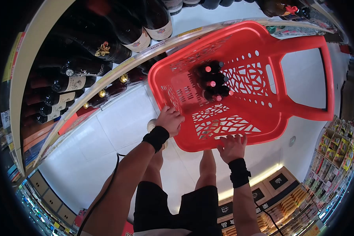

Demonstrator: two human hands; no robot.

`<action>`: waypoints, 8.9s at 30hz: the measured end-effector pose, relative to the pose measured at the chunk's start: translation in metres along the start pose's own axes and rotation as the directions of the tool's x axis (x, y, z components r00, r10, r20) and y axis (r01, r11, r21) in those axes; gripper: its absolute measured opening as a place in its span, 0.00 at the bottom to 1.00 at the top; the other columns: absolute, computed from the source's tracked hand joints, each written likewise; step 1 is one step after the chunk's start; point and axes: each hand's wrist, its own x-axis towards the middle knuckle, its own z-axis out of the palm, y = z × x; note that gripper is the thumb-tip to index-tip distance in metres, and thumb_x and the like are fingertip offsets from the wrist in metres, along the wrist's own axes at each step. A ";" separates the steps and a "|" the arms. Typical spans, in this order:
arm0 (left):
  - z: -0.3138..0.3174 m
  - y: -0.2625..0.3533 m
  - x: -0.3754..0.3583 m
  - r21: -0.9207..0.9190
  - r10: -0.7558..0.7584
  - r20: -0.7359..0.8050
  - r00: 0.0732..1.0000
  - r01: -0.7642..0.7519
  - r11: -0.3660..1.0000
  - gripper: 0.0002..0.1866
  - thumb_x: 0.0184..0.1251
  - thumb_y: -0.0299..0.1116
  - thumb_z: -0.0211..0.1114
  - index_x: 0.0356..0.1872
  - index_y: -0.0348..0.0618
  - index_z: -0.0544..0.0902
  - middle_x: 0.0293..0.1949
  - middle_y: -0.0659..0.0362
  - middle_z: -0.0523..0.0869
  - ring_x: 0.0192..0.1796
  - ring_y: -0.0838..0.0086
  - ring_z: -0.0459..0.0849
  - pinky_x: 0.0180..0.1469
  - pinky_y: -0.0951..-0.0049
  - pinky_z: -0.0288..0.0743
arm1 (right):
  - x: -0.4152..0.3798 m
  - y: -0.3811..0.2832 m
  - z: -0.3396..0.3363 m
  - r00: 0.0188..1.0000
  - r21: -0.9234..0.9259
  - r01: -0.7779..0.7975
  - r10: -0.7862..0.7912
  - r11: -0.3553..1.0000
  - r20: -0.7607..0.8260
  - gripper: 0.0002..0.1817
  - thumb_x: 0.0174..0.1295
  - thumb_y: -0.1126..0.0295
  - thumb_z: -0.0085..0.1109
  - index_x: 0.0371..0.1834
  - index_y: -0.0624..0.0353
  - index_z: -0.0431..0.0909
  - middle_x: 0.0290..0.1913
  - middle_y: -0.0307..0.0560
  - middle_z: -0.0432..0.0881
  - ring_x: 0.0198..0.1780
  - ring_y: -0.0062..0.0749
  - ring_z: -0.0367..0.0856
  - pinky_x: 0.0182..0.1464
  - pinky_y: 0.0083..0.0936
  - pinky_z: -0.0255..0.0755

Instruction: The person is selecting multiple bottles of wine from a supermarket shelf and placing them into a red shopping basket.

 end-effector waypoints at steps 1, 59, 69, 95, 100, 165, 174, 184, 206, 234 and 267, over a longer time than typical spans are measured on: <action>0.000 -0.001 -0.002 0.015 0.014 -0.009 1.000 -0.014 1.000 0.06 0.55 0.36 0.67 0.34 0.56 0.86 0.36 0.67 0.85 0.48 0.71 0.78 0.59 0.63 0.62 | -0.002 -0.005 0.001 1.000 -0.028 0.003 -0.004 1.000 -0.019 0.20 0.63 0.47 0.62 0.56 0.38 0.85 0.58 0.40 0.83 0.69 0.51 0.71 0.77 0.63 0.44; 0.002 -0.056 -0.161 -0.494 -0.120 -0.081 0.990 0.065 0.867 0.12 0.54 0.27 0.71 0.40 0.50 0.82 0.42 0.61 0.85 0.49 0.61 0.82 0.53 0.61 0.73 | -0.027 -0.135 0.049 0.978 0.555 -0.207 0.158 0.805 0.136 0.20 0.61 0.55 0.69 0.51 0.54 0.85 0.44 0.53 0.89 0.47 0.46 0.88 0.59 0.45 0.77; -0.050 -0.068 -0.136 -0.717 -0.342 -0.255 0.904 0.061 0.695 0.12 0.59 0.20 0.66 0.44 0.43 0.81 0.43 0.56 0.84 0.45 0.62 0.84 0.49 0.65 0.78 | 0.068 -0.160 -0.096 0.939 0.794 0.258 0.049 0.551 -0.339 0.12 0.66 0.70 0.65 0.49 0.62 0.79 0.34 0.49 0.87 0.40 0.36 0.90 0.45 0.32 0.81; -0.080 -0.055 -0.137 -0.900 -0.546 -0.125 0.828 0.137 0.414 0.13 0.64 0.22 0.69 0.49 0.41 0.80 0.43 0.62 0.86 0.40 0.79 0.84 0.41 0.77 0.77 | 0.292 -0.218 -0.337 0.699 0.378 0.385 0.001 0.842 -0.715 0.37 0.61 0.40 0.61 0.67 0.53 0.76 0.64 0.55 0.81 0.63 0.53 0.80 0.64 0.37 0.74; -0.077 -0.062 -0.131 -0.896 -0.504 -0.113 0.856 0.131 0.424 0.14 0.64 0.23 0.69 0.50 0.41 0.81 0.43 0.61 0.86 0.40 0.79 0.85 0.41 0.77 0.78 | 0.308 -0.209 -0.332 0.652 0.307 0.393 -0.028 0.867 -0.757 0.37 0.62 0.39 0.60 0.68 0.50 0.76 0.64 0.54 0.81 0.63 0.51 0.80 0.63 0.36 0.75; -0.119 0.001 -0.115 -0.818 0.199 0.568 0.799 0.574 0.033 0.53 0.37 0.28 0.85 0.71 0.38 0.68 0.62 0.52 0.82 0.66 0.64 0.80 0.70 0.61 0.72 | 0.056 -0.115 -0.109 0.988 0.963 -0.005 -0.152 -0.269 -0.037 0.24 0.70 0.53 0.64 0.54 0.63 0.76 0.47 0.52 0.88 0.51 0.39 0.89 0.61 0.36 0.80; -0.098 -0.028 -0.132 -0.758 0.389 0.486 0.783 0.599 -0.259 0.50 0.39 0.25 0.77 0.72 0.34 0.68 0.64 0.50 0.82 0.67 0.60 0.80 0.72 0.60 0.71 | 0.048 -0.116 -0.112 0.995 0.964 0.042 -0.074 -0.264 -0.063 0.26 0.69 0.46 0.63 0.54 0.59 0.81 0.45 0.43 0.86 0.47 0.32 0.86 0.57 0.32 0.76; -0.110 -0.026 -0.115 -0.777 0.376 0.570 0.731 0.628 -0.043 0.51 0.39 0.22 0.78 0.73 0.36 0.67 0.64 0.51 0.81 0.68 0.63 0.79 0.71 0.60 0.71 | 0.047 -0.117 -0.112 0.989 0.936 0.115 -0.050 -0.334 -0.140 0.21 0.69 0.48 0.65 0.48 0.57 0.83 0.41 0.38 0.87 0.41 0.22 0.87 0.47 0.22 0.78; -0.114 -0.006 -0.118 -0.775 0.104 0.477 0.873 0.362 0.519 0.56 0.38 0.27 0.86 0.74 0.36 0.64 0.65 0.51 0.79 0.68 0.65 0.78 0.71 0.64 0.70 | -0.005 -0.050 -0.121 0.997 0.998 -0.005 -0.078 -0.055 0.001 0.12 0.64 0.70 0.71 0.44 0.63 0.80 0.30 0.42 0.84 0.27 0.21 0.84 0.27 0.17 0.78; -0.043 -0.096 -0.120 -0.196 -0.050 0.227 0.973 0.096 0.976 0.22 0.61 0.41 0.72 0.57 0.52 0.80 0.52 0.57 0.82 0.59 0.57 0.79 0.63 0.55 0.71 | 0.011 -0.156 -0.022 0.994 0.262 0.040 -0.064 0.964 0.085 0.14 0.59 0.63 0.66 0.30 0.65 0.82 0.26 0.58 0.83 0.32 0.56 0.86 0.36 0.47 0.81; -0.019 -0.088 -0.123 -0.027 0.061 -0.190 0.980 -0.067 0.997 0.07 0.52 0.39 0.71 0.26 0.51 0.83 0.28 0.65 0.83 0.32 0.72 0.83 0.32 0.70 0.79 | 0.240 -0.252 0.070 0.945 0.466 -0.310 0.213 0.829 0.250 0.22 0.60 0.58 0.65 0.48 0.67 0.86 0.52 0.69 0.85 0.58 0.55 0.85 0.60 0.41 0.80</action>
